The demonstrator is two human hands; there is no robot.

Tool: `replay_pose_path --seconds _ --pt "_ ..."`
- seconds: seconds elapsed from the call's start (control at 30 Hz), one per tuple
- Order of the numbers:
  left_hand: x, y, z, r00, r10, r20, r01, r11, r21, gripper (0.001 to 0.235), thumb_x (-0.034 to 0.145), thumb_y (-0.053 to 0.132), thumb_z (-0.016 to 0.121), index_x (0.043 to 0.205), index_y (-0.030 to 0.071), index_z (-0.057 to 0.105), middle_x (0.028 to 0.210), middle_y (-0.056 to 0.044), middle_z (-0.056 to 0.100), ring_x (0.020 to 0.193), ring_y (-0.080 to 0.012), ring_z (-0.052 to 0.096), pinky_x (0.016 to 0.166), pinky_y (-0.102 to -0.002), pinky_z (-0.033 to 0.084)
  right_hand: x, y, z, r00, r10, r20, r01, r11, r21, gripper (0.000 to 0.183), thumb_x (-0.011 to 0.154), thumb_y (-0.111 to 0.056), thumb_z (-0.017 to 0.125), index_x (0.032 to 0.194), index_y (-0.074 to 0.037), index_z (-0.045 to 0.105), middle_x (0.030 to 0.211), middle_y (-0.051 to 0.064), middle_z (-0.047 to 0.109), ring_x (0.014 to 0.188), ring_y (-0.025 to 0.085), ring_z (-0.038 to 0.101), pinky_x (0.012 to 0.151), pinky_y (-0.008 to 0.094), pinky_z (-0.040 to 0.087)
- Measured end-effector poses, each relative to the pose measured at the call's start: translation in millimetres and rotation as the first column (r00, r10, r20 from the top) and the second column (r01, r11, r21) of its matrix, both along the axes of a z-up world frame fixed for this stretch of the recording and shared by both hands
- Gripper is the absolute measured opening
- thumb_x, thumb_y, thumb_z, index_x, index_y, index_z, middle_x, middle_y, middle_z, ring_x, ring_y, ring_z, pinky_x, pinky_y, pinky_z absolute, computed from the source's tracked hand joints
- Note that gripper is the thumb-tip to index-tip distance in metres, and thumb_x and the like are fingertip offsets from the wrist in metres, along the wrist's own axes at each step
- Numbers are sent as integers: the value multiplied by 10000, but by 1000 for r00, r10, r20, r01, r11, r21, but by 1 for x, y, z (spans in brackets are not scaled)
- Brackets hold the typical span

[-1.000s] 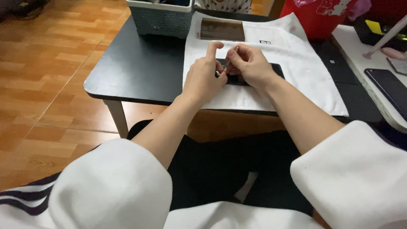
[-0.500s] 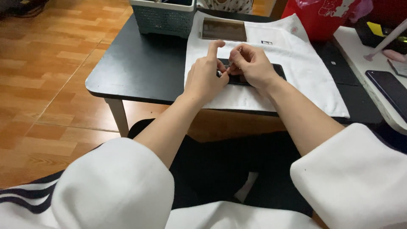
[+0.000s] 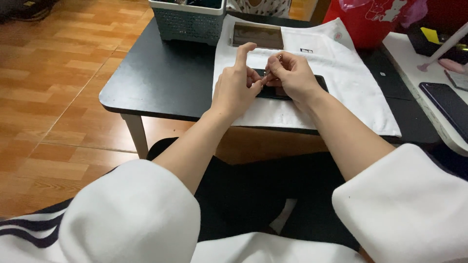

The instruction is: Assembling or repairing a smartphone by manipulating internal components with a precision tool.

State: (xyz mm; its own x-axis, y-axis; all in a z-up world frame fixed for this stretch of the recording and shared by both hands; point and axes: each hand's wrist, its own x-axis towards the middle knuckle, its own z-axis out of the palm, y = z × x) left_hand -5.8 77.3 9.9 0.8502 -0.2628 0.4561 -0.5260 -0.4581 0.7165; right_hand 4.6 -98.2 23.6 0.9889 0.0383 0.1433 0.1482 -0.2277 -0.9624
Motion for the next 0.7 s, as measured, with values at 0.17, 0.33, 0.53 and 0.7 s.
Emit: replay_pose_path --seconds 0.17,0.33,0.53,0.7 --pt "-3 0 4 1000 5 -30 -4 1000 28 668 903 79 734 1438 225 361 833 -1 745 685 -225 686 621 -407 513 -10 11 6 995 -94 -19 94 996 2 271 1003 -367 667 869 -143 595 765 29 681 713 146 737 658 248 563" --pt "1 0 1 1000 -7 -16 8 1000 15 622 910 50 717 1406 210 376 816 -9 724 675 -243 669 615 -418 503 -9 11 7 990 -128 -55 128 992 1 353 987 -423 673 797 -171 514 751 23 679 724 147 744 659 255 567" --pt "-2 0 5 999 -3 -45 2 1000 -11 560 948 26 652 1406 199 380 865 -26 710 723 -244 671 656 -404 505 -8 7 7 997 -50 -59 58 989 139 256 1014 -312 637 888 -89 625 770 94 686 771 213 769 816 301 686" --pt "-4 0 8 995 -9 -98 16 997 72 539 973 6 578 1427 207 370 870 -41 672 735 -284 637 668 -430 485 1 6 -5 1000 -23 15 22 997 79 306 1021 -357 605 913 -71 618 769 114 724 750 215 787 736 273 670"
